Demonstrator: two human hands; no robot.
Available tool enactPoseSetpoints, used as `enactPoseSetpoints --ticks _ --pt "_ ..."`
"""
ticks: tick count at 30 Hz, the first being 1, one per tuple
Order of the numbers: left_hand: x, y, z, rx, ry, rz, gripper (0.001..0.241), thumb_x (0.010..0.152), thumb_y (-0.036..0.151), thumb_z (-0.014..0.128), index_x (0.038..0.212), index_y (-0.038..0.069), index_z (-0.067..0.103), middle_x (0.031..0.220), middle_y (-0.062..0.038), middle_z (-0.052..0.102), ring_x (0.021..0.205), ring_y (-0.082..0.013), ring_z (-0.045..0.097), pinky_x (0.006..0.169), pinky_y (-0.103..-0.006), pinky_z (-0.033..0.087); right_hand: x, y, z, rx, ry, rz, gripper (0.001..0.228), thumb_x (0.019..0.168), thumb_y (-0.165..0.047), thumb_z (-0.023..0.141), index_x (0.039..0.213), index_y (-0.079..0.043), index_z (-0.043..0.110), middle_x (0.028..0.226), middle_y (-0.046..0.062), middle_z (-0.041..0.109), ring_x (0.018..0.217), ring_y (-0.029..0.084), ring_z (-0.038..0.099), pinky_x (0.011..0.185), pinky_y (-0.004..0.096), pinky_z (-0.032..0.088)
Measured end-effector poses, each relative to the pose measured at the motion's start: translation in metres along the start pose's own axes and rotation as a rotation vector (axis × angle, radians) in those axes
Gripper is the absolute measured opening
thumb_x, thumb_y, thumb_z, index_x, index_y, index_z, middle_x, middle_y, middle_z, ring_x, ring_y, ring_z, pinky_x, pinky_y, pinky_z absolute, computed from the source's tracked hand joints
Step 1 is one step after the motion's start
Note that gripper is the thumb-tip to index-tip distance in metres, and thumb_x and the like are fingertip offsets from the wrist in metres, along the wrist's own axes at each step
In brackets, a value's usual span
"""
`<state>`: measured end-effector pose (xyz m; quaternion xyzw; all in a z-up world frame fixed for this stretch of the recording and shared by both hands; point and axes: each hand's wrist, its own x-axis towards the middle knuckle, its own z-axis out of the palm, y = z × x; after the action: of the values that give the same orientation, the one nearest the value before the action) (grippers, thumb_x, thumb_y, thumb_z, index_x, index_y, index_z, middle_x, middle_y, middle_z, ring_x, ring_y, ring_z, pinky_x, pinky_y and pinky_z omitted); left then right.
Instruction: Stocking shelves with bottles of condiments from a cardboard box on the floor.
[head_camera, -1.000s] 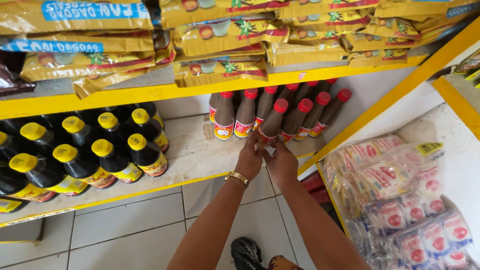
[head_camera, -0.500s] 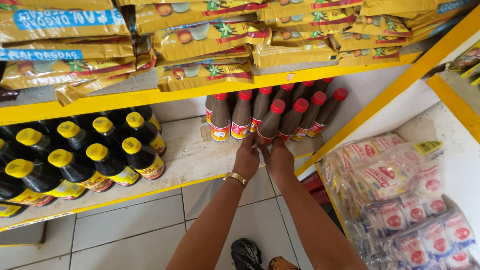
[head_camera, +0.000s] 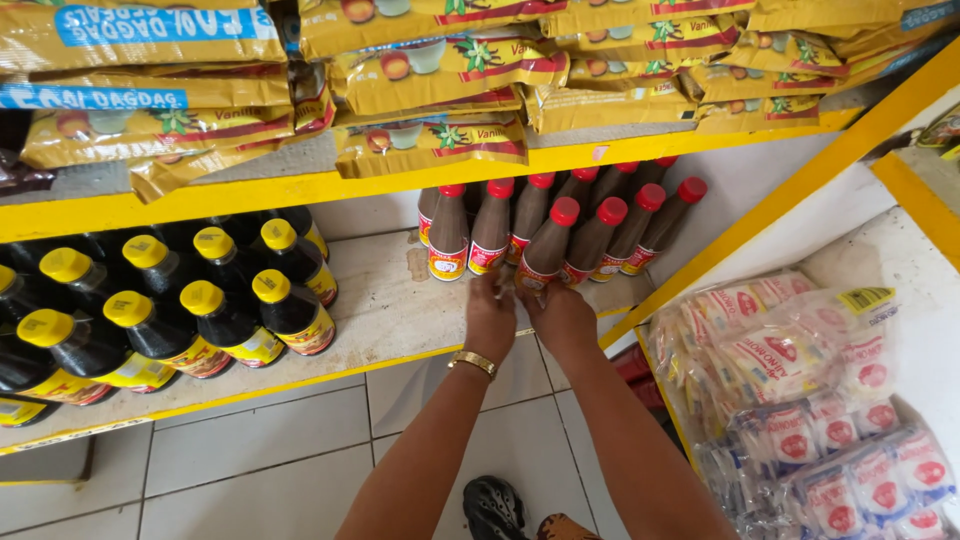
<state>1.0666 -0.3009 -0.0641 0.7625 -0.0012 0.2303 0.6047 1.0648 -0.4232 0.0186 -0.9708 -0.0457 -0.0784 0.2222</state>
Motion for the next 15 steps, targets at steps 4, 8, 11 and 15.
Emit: enactPoseSetpoints --ticks 4,8,11,15 --pt "0.011 -0.003 -0.012 0.067 0.091 0.013 0.043 0.087 0.001 0.069 0.125 -0.004 0.049 0.115 -0.022 0.057 0.095 -0.0367 0.061 0.081 -0.0455 0.054 0.003 0.006 0.008 0.007 -0.007 -0.005 0.041 0.099 -0.04 0.062 0.087 -0.001 0.068 0.083 0.023 0.071 0.08 0.041 0.069 0.07 0.051 0.054" --pt "0.018 -0.008 -0.016 0.054 0.057 -0.034 0.039 0.093 0.007 0.07 0.126 -0.002 0.05 0.11 -0.018 0.06 0.093 -0.0322 0.063 0.082 -0.044 0.054 0.006 0.006 0.007 -0.02 -0.056 0.032 0.043 0.099 -0.043 0.062 0.09 -0.001 0.068 0.082 0.022 0.071 0.078 0.039 0.069 0.069 0.05 0.054" --pt "0.022 -0.01 -0.021 0.118 0.05 -0.062 0.041 0.087 0.01 0.077 0.118 -0.001 0.052 0.109 -0.017 0.06 0.092 -0.0316 0.062 0.081 -0.0434 0.054 0.005 0.016 0.014 0.008 -0.041 0.003 0.042 0.099 -0.041 0.061 0.092 0.0 0.067 0.082 0.022 0.071 0.077 0.04 0.069 0.067 0.049 0.053" --pt "0.019 0.001 -0.033 0.146 -0.005 -0.039 0.04 0.086 0.012 0.077 0.119 0.001 0.055 0.109 -0.014 0.062 0.094 -0.0299 0.063 0.082 -0.0421 0.054 0.003 0.009 0.007 0.039 -0.018 -0.02 0.04 0.097 -0.043 0.064 0.095 -0.003 0.068 0.078 0.017 0.072 0.074 0.036 0.07 0.064 0.047 0.054"
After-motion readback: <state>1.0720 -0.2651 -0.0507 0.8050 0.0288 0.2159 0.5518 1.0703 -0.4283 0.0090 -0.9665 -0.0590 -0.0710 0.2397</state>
